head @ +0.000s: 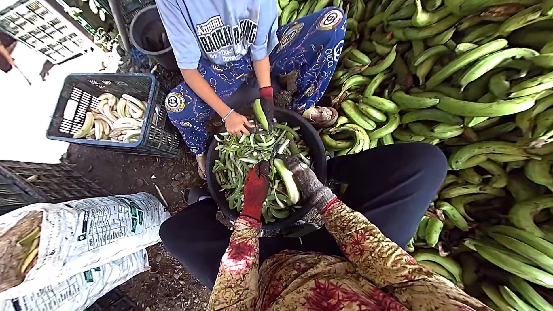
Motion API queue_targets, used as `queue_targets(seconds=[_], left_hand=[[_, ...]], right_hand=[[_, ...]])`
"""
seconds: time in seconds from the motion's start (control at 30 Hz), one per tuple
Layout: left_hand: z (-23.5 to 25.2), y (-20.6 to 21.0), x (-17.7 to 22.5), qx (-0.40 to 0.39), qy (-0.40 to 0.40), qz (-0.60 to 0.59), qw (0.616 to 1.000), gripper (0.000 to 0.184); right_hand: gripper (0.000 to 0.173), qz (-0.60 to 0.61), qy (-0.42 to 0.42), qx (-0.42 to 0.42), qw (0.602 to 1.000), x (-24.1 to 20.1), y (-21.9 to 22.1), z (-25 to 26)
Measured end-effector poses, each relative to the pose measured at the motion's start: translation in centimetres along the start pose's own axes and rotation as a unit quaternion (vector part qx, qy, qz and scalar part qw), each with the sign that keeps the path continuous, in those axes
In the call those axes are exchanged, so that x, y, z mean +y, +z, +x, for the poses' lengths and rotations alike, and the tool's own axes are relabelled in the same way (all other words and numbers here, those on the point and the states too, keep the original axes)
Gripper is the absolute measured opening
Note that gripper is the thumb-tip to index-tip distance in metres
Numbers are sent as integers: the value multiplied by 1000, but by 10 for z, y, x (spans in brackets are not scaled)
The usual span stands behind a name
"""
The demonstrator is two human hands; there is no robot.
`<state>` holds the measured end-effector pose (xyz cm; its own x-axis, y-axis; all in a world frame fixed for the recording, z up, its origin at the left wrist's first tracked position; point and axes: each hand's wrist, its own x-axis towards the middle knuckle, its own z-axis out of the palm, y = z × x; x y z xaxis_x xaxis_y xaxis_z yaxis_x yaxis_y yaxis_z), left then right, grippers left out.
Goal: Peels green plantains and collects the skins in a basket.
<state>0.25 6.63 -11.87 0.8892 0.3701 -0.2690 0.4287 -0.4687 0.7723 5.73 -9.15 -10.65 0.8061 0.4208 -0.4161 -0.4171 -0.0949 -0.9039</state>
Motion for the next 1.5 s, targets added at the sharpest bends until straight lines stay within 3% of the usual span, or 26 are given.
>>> queue_targets(seconds=[0.13,0.23,0.3,0.43,0.57,0.7,0.8,0.87,0.93,1.07,1.23,1.33,1.4,1.5], left_hand=[[1,0,-7,38,18,3,999,45],[-12,2,-8,7,150,16,989,45],[-24,1,-8,-15,229,51,972,47],[-43,-7,-7,-9,305,132,943,56],[-42,-9,-7,5,308,163,937,52],[-39,2,0,51,258,172,949,46],[-31,11,7,101,161,174,966,41],[-23,12,9,98,83,146,981,40],[-15,9,7,74,31,92,993,42],[-8,-3,0,41,-12,-4,999,44],[-3,-13,-23,92,-14,-108,990,42],[-5,-21,-36,110,-35,-114,987,43],[-5,-23,-44,92,-51,18,994,43],[-5,-15,-62,22,-130,146,980,46]], right_hand=[[44,219,48,-34,974,8,-19,15],[50,294,82,12,952,1,-28,19],[45,342,65,9,938,-8,-32,19],[45,371,97,-52,922,-38,-35,4],[43,307,152,-32,939,-29,-30,11],[36,177,104,-15,979,-16,-19,2],[30,181,18,5,983,2,-8,1],[37,163,0,33,986,8,0,2],[41,57,-20,33,998,2,-2,-4],[44,13,-28,-6,1000,5,-19,6],[57,-94,-17,34,995,-18,-36,11],[59,-207,-10,-28,978,-29,-44,8],[59,-296,25,-91,951,-26,-49,7],[56,-476,90,-167,859,-8,-48,7]])
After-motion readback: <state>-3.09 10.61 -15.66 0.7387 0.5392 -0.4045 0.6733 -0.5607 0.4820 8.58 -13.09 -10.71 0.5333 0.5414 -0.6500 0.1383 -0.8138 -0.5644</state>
